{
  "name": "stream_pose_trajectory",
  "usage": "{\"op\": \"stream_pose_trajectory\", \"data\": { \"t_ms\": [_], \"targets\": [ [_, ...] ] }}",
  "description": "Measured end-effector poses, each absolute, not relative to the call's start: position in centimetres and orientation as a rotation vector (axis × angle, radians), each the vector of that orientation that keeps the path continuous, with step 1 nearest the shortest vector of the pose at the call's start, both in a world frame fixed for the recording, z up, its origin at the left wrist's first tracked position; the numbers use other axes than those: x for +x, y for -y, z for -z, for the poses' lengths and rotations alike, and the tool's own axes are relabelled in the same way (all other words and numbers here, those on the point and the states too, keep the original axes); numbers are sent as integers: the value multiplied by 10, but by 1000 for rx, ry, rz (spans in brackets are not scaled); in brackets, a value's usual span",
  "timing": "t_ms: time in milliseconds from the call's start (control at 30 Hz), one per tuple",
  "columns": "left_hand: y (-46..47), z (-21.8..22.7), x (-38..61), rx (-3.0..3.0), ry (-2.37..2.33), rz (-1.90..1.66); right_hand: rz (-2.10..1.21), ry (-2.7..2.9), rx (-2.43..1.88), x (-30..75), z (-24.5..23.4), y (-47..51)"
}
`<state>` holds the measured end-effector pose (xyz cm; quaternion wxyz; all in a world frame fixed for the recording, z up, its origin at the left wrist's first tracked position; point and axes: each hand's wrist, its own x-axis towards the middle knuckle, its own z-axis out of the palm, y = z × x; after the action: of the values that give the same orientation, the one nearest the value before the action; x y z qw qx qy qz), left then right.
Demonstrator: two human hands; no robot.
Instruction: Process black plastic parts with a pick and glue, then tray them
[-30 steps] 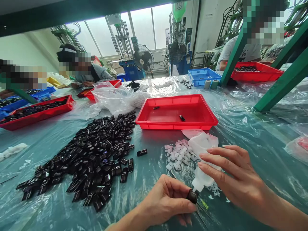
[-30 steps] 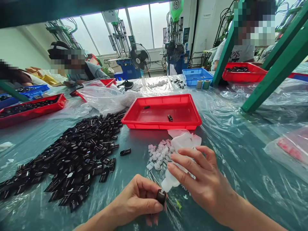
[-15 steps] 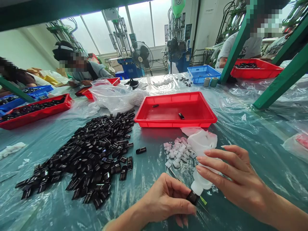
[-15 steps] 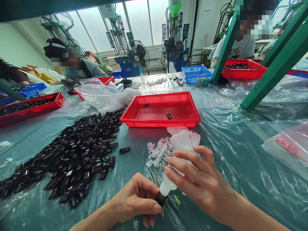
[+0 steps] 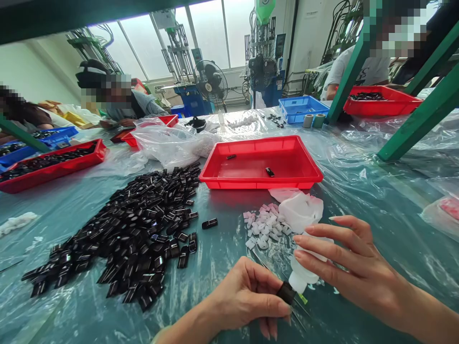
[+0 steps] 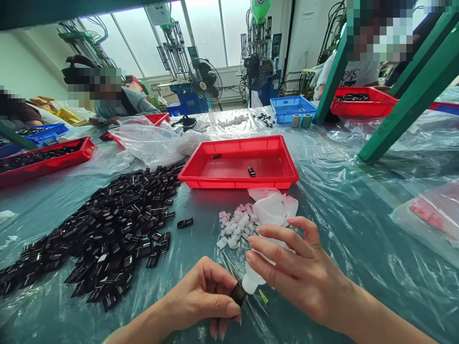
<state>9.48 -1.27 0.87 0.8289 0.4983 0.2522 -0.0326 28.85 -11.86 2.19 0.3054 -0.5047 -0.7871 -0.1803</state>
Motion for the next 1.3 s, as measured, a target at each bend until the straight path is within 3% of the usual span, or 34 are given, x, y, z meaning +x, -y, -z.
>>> {"op": "stream_pose_trajectory", "data": {
  "t_ms": [1300],
  "targets": [
    [13, -7, 92, 1021, -499, 94, 408, 2057, -1326, 292, -15, 119]
  ]
}}
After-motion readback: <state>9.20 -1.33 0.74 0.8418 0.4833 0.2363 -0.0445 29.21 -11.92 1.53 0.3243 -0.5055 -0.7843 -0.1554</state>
